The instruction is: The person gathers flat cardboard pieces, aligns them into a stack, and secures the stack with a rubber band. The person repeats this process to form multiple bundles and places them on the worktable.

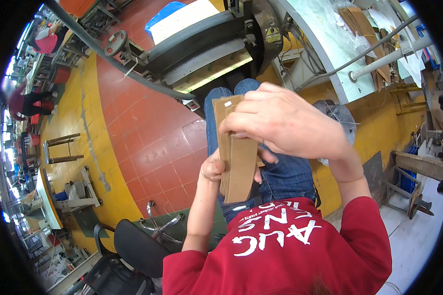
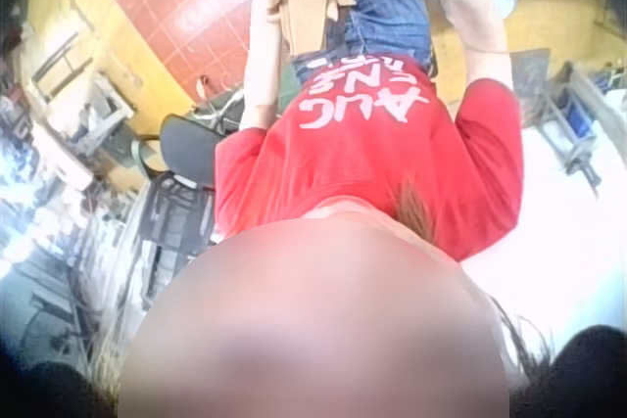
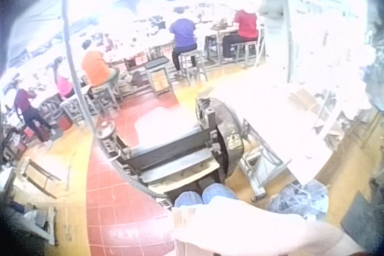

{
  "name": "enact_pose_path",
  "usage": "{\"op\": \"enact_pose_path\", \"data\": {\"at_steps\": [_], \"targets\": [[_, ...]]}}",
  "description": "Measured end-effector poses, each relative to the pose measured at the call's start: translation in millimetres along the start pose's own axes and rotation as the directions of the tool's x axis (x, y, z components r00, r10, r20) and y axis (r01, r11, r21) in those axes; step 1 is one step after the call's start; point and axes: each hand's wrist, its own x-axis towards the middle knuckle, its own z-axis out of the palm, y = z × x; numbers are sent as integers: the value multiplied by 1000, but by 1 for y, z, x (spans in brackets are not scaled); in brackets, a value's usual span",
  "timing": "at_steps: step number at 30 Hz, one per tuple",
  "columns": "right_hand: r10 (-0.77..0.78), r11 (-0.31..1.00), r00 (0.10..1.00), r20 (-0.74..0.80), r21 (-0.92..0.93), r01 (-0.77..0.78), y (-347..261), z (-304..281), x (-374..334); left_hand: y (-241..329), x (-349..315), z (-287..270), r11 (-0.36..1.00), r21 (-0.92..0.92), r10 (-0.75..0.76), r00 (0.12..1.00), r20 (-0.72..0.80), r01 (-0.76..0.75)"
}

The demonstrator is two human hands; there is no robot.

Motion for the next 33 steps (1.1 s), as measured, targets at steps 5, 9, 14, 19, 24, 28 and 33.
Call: {"op": "enact_pose_path", "data": {"at_steps": [5,9,14,19,24,28,33], "targets": [[254,938,940,-229,295,-181,21,63,-14,-11,-32,-26,993,116,-20,1000,-24,23],[554,829,825,-114,-18,-559,26,130,-55,-10,-61,-35,970,-5,239,954,-180,-244],[503,849,863,47,-212,-484,9,204,-111,1,-88,-48,900,84,429,836,-342,-428],[585,808,811,1,85,-583,26,169,-107,8,-94,-52,867,76,488,805,-337,-493],[571,623,793,210,517,-586,31,58,-92,22,-78,-45,870,217,491,808,-325,-442],[174,677,890,421,606,-419,24,-2,-79,42,-53,-38,878,305,446,860,-248,-368],[291,136,853,434,864,-485,1,-26,-49,47,-15,-15,882,444,255,952,-172,-156]]}}
